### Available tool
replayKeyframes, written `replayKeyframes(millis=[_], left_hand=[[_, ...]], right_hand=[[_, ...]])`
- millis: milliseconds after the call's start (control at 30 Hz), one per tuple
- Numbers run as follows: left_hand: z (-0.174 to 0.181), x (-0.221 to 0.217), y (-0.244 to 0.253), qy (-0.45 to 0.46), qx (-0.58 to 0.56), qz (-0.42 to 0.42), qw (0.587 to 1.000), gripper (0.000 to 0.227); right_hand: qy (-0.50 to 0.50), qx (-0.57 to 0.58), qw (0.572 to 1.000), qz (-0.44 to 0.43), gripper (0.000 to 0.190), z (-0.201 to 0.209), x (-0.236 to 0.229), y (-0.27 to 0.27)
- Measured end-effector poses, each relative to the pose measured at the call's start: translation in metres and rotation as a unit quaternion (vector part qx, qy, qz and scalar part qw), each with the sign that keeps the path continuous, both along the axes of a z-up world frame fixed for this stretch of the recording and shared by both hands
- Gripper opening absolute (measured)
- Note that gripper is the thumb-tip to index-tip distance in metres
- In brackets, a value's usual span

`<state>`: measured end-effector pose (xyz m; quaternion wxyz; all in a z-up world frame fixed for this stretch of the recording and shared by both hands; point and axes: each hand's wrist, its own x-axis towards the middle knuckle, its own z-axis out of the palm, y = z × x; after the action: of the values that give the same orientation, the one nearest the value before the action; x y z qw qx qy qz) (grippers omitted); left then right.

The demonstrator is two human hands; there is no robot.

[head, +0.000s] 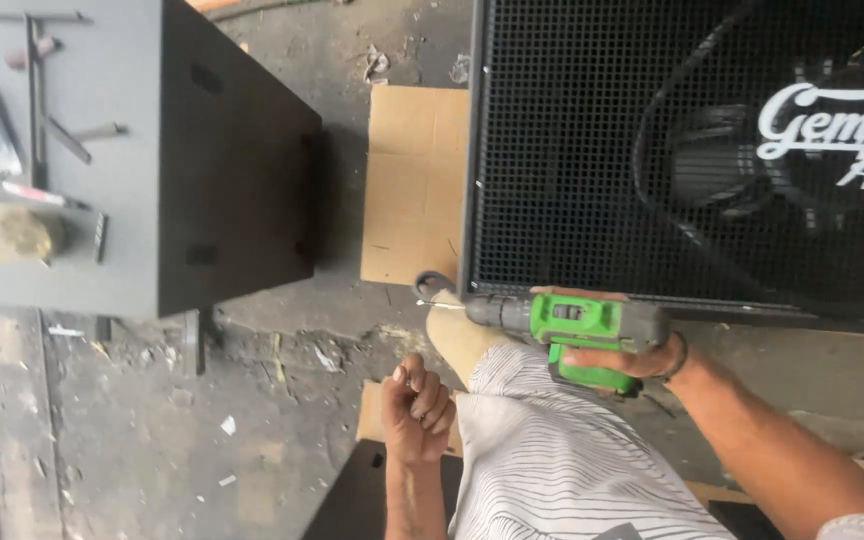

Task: Fastening screws onto a speaker grill using a power drill after measuring with a tape measure.

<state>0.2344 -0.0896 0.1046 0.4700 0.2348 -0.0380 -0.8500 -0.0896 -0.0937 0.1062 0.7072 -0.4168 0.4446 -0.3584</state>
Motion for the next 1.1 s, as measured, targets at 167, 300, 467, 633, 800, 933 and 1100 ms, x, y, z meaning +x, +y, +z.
replayKeyframes(millis=[167,300,467,633,800,933,1100], left_hand=[[0.001,0.076,-0.118,-0.093,-0.001,-0.011,0.996,0.033],[0.009,0.139,-0.191,-0.171,0.042,0.016,0.984,0.031],[-0.009,0.186,-0.258,-0.184,0.07,0.047,0.979,0.021],[0.007,0.156,-0.386,-0.354,0.133,0.033,0.925,0.031],[0.011,0.116,-0.544,-0.302,0.036,-0.055,0.951,0.026],[0.017,0.068,-0.648,-0.267,-0.004,-0.14,0.954,0.032],[0.025,-0.024,-0.756,-0.252,-0.052,-0.251,0.933,0.02]], right_hand=[[-0.023,-0.05,0.998,0.002,0.085,0.008,0.084,-0.109],[-0.125,-0.176,0.976,-0.001,0.075,0.003,0.152,-0.18],[-0.175,-0.302,0.934,-0.07,0.07,0.019,0.192,-0.249],[-0.026,-0.227,0.972,-0.051,0.069,0.042,0.194,-0.316],[-0.12,-0.193,0.959,-0.167,0.073,0.023,0.203,-0.39],[-0.209,-0.036,0.943,-0.258,0.075,0.046,0.19,-0.445],[-0.163,-0.071,0.902,-0.394,0.068,0.051,0.159,-0.503]])
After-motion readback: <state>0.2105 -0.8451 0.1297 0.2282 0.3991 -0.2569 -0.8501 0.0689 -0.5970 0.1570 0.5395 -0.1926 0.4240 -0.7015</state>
